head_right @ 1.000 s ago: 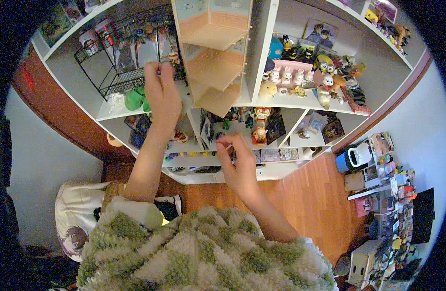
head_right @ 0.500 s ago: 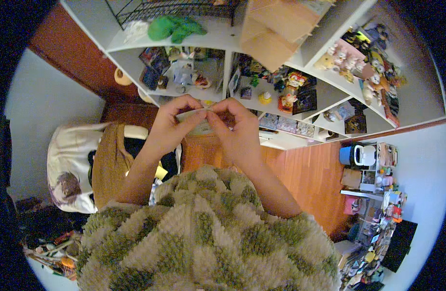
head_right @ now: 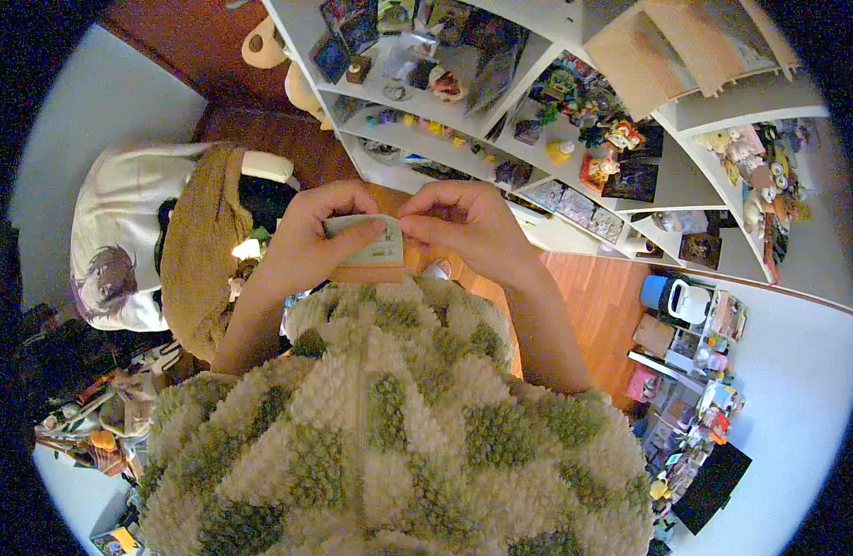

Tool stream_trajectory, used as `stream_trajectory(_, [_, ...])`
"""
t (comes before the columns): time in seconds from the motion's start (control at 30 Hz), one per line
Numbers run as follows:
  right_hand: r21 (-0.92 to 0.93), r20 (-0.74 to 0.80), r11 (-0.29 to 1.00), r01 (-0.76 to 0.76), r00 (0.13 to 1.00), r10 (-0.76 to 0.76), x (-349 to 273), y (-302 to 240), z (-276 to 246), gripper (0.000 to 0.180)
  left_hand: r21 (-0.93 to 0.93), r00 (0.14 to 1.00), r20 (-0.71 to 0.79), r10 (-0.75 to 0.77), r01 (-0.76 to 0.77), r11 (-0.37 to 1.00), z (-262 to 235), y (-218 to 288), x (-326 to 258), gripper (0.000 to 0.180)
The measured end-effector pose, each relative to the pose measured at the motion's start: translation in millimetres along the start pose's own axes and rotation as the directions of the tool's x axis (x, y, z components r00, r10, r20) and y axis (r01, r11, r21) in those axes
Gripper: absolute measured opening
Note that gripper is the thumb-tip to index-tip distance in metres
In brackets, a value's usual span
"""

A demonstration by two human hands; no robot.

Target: The person assembles a miniature wooden dollhouse by applying adhesive-backed paper panels to the interior walls and inserting small wooden furniture pieces. The person handles paper panels, a wooden dollhouse frame, and miniature furniture, placing items into the structure.

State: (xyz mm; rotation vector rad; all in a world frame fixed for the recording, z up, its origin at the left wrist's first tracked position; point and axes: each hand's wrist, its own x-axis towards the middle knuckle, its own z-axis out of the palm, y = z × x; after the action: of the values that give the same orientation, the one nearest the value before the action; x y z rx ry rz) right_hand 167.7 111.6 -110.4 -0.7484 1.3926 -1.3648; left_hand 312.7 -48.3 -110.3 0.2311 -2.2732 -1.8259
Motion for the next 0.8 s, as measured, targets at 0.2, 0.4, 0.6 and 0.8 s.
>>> stream_trajectory(0.2, [-0.134,0.006,0.991,-0.012,1.0,0.013,6.1,0.1,27.4,0.009,0.037,1.0,0.011,0.021,-0.021,0.999,-13.1,-5.9,-22.1,0.012])
stream_trajectory(0.4, [-0.418,-0.143,0.908,0.021,0.986,-0.088,14.2,7.0,58.6,0.01,0.082,0.998,-0.042,0.054,-0.051,0.995,-20.3,-14.4,-40.5,0.012])
stream_trajectory(0.6, [-0.491,-0.179,0.871,0.019,0.976,-0.122,15.6,14.1,85.7,0.009,0.085,0.996,-0.08,0.046,-0.039,0.996,-28.2,-21.4,-63.6,0.013])
stream_trajectory(0.8, [-0.416,-0.138,0.907,-0.064,0.99,0.006,18.0,22.7,98.0,0.009,0.138,0.987,-0.163,0.005,0.018,0.99,-38.4,-30.8,-84.4,0.016])
